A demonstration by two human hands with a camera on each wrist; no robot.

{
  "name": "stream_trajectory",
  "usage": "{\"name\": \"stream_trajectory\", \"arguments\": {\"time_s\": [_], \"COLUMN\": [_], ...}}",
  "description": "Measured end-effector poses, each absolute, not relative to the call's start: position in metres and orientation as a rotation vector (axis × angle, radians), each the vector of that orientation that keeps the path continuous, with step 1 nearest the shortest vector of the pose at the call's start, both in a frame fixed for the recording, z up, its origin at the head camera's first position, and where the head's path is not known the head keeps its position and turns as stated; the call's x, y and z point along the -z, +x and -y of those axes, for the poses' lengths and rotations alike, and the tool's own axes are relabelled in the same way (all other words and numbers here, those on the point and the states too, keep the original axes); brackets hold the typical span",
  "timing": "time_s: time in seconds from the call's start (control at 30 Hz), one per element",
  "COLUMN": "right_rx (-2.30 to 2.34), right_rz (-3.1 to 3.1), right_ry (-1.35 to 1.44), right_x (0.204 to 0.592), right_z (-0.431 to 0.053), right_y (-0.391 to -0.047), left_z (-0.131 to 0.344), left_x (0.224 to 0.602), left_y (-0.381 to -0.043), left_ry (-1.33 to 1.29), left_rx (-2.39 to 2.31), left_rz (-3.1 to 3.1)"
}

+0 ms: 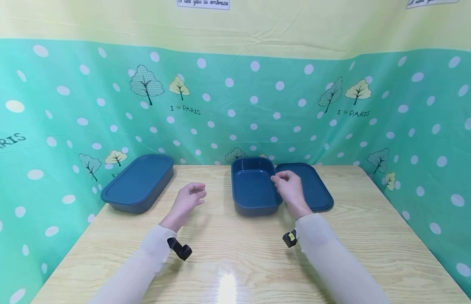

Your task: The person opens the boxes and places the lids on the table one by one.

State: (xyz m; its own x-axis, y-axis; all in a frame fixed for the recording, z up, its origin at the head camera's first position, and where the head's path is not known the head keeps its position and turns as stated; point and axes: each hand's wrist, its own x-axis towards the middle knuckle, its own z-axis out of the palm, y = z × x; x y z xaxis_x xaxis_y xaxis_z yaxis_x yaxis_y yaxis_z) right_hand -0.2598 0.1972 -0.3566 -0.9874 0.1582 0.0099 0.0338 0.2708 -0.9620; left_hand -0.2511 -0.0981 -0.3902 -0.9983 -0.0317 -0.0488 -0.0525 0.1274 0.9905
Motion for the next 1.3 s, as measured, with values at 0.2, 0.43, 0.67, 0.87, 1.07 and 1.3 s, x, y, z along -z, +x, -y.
{"name": "stream_trajectory", "arguments": {"time_s": [0.2,0.43,0.67,0.87,1.07,1.3], "right_rx": [-1.783,-1.806,-1.845,-1.867,-1.864,-1.917], "right_rz": [2.488,2.498,2.503,2.507,2.527,2.497], "right_ry": [-0.127,-0.079,0.005,0.060,0.072,0.099], "right_x": [0.351,0.348,0.349,0.349,0.353,0.353], "right_z": [-0.181,-0.161,-0.141,-0.124,-0.107,-0.084], "right_y": [-0.264,-0.271,-0.279,-0.281,-0.284,-0.287], "left_z": [0.114,0.131,0.146,0.158,0.175,0.200], "left_x": [0.387,0.383,0.379,0.375,0.375,0.377], "left_y": [-0.250,-0.247,-0.244,-0.240,-0.235,-0.232], "left_ry": [-0.092,-0.086,-0.111,-0.118,-0.129,-0.135], "left_rx": [-2.002,-1.947,-1.901,-1.853,-1.786,-1.725], "left_rz": [-2.425,-2.467,-2.501,-2.540,-2.614,-2.702]}}
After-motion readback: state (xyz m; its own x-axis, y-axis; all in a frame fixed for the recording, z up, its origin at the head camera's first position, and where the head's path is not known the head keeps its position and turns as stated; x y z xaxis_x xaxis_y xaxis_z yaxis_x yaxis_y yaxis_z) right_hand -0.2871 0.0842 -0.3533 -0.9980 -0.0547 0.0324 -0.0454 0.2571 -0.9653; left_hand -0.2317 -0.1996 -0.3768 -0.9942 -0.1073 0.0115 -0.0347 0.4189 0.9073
